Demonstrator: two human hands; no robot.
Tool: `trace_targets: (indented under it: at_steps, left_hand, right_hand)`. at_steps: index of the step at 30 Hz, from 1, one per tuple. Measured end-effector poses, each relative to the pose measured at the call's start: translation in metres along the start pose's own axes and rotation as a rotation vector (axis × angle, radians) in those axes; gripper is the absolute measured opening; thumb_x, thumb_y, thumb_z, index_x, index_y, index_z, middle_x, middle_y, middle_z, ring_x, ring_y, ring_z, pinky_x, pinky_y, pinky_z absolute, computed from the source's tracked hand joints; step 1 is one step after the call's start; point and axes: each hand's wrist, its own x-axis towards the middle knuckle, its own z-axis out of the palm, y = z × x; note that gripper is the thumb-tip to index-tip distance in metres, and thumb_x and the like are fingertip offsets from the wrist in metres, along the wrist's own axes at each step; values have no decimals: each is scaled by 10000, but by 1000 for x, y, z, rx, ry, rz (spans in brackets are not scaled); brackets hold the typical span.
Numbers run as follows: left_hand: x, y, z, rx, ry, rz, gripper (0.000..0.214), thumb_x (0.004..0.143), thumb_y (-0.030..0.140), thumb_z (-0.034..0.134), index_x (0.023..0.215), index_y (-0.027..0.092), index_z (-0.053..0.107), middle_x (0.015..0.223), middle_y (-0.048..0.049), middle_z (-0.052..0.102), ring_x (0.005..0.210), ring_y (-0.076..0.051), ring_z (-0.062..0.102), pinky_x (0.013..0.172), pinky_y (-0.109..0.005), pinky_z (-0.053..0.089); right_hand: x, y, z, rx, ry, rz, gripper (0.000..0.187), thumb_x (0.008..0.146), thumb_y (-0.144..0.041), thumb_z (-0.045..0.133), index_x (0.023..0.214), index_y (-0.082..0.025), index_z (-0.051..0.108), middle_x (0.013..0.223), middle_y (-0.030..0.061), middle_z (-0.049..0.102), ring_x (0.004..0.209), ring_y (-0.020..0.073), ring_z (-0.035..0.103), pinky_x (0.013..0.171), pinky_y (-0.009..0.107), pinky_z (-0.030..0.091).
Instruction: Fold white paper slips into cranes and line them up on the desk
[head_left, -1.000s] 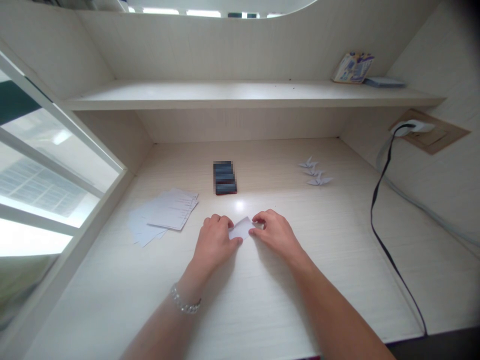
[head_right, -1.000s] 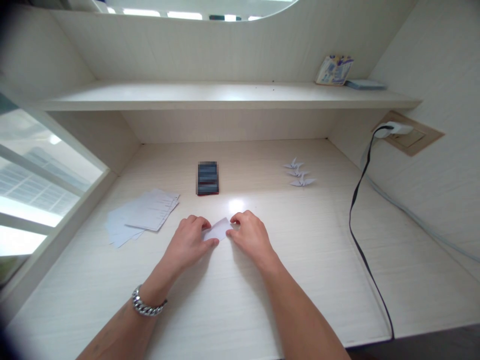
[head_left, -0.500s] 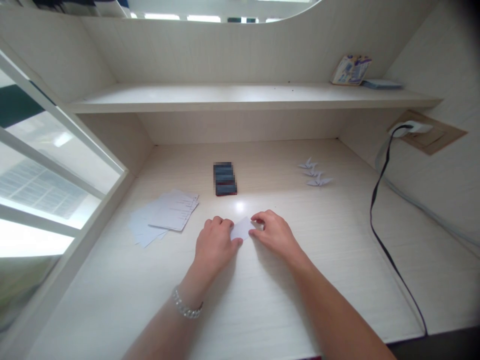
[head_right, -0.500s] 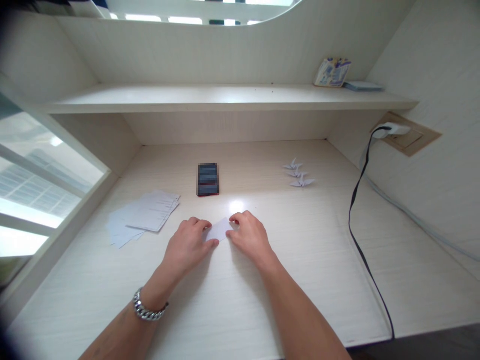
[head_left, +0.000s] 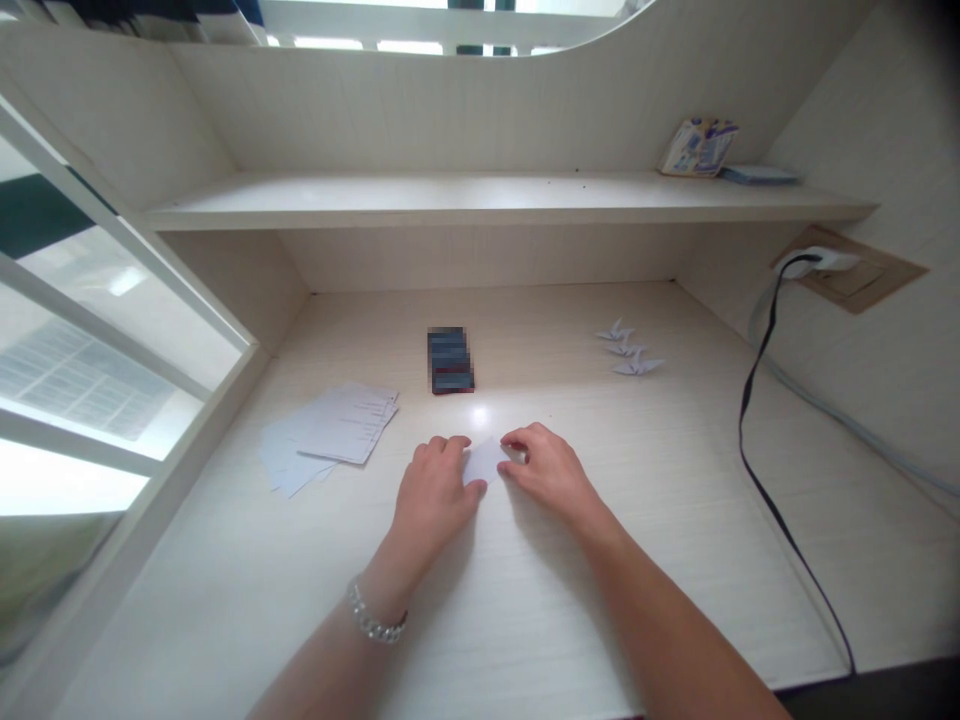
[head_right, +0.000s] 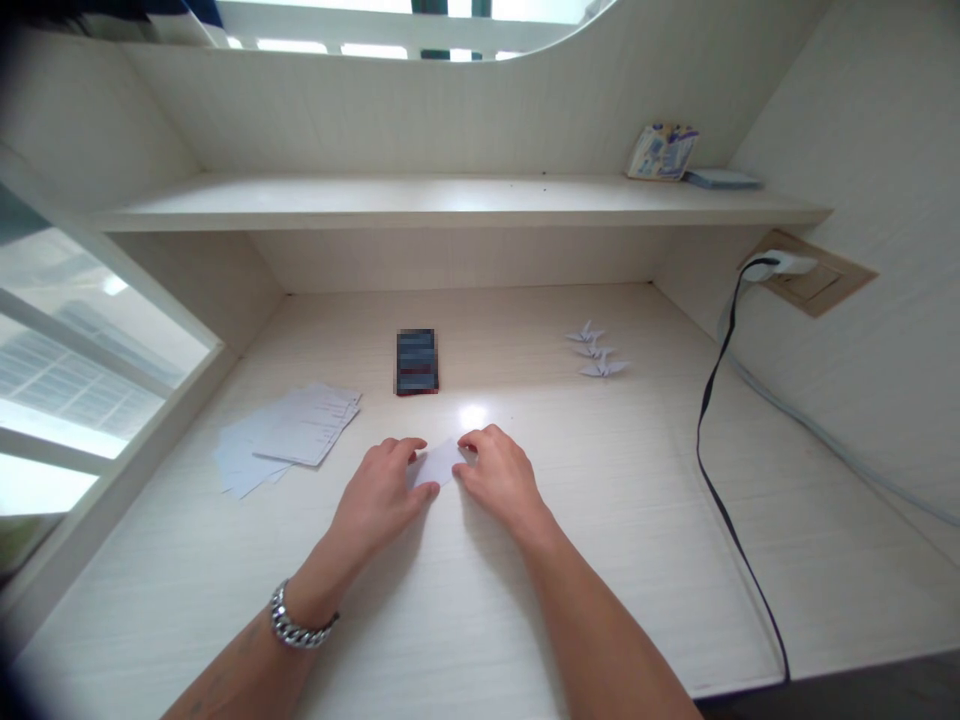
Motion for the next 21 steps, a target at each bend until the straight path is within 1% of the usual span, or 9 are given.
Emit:
trace_targets:
  at_steps: [1,2,5,8,11,15,17,19,21]
  left_hand:
    - [1,-3,-1,-22,9,-7,400,717,288,588,1101,183,548,1046,-107,574,966,-263,510,851,-374,396]
    - [1,-6,-1,-48,-7,3,388,704,290,604,1076,188,563,1035,-99,573,963,-259,512,856,-371,398]
    - [2,-12,-3,-102,-44,29,359,676,293,635,1018,196,586,975,-78,581,931,-251,519,825,-360,411]
    - [1,-14,-2,-111,-52,38,350,675,314,640,1001,198,587,939,-72,584,909,-251,523,796,-362,415]
    - [0,-14,0,-121,-48,38,394,674,332,646,1035,195,573,946,-76,583,910,-250,524,790,-365,415]
    - [2,-14,0,-163,-48,11,535,646,354,677,1131,187,527,948,-72,588,886,-239,535,788,-360,418]
    - [2,-15,0,-177,-50,3,569,639,366,685,1152,187,517,941,-69,589,881,-237,539,789,-358,418]
    - [3,-16,0,-183,-51,10,561,642,376,683,1146,189,522,936,-68,588,882,-236,539,788,-356,418]
    - [3,-16,0,-180,-51,19,542,644,381,682,1129,189,533,934,-68,586,882,-235,538,786,-358,419]
  right_hand:
    - [0,0,0,-1,1,4,262,714,-279,634,970,-227,660,955,39,611,802,165,569,726,266,405]
    - [0,0,1,-5,5,8,254,719,-282,631,964,-223,661,948,42,609,801,166,570,729,267,406]
    - [0,0,2,-32,40,13,211,750,-292,598,928,-203,666,921,58,599,810,175,570,745,277,404]
    - [0,-1,5,-40,51,26,177,766,-296,576,882,-195,665,906,67,589,828,182,568,752,285,398]
    - [-1,-3,6,-15,71,31,152,767,-285,572,866,-192,639,902,61,586,841,182,560,743,282,396]
    - [-1,-5,8,34,94,12,89,795,-252,535,835,-204,599,886,34,600,837,169,550,713,267,392]
    - [-1,-5,8,28,87,1,99,803,-258,532,859,-211,599,894,31,605,839,169,551,705,266,390]
    - [-1,-5,9,-8,97,3,149,789,-285,557,907,-207,606,927,50,598,862,183,551,725,277,391]
    - [-1,-5,10,-42,106,5,180,777,-308,574,912,-197,619,951,71,585,886,196,548,749,290,391]
